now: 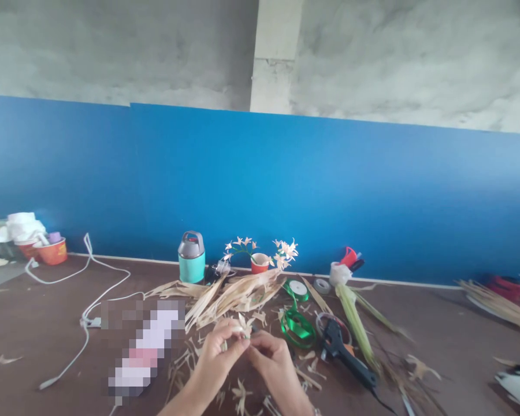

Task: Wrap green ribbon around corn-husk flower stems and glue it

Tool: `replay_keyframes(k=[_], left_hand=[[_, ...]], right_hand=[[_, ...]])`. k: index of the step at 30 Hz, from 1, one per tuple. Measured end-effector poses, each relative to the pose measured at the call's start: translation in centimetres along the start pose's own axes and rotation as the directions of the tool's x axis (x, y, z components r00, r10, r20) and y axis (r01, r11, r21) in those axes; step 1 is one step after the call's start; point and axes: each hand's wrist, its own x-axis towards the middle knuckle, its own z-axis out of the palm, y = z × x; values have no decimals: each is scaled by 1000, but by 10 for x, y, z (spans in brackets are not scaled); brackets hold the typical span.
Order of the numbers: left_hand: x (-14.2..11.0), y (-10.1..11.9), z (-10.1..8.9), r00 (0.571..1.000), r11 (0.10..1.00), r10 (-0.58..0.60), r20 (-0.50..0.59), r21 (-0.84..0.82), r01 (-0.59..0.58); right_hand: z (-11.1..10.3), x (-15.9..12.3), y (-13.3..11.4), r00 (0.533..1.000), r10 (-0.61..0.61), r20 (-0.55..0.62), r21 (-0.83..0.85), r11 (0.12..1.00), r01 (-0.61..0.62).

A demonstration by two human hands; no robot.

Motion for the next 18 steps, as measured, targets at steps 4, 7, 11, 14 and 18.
replay_keyframes(k=[4,7,11,14,18], left_hand=[[0,-3,1,996,998,40,-80,56,-36],[-1,-3,0,994,996,58,-96,78,-51],[-2,-1,-2,996,994,75,-56,79,-70],[-2,0,-1,996,995,76,-43,70,-73],[-3,-5,1,998,997,43,-46,69,-40]], right_hand=[[2,-2,-3,998,-44,-41,-63,997,42],[4,-4,-4,998,-52,-47,-91,995,48],[5,-5,-5,998,1,-55,-98,995,-7],[4,-5,-6,998,3,-68,-126,992,-12],[5,-4,-4,996,4,-89,-157,987,-18]])
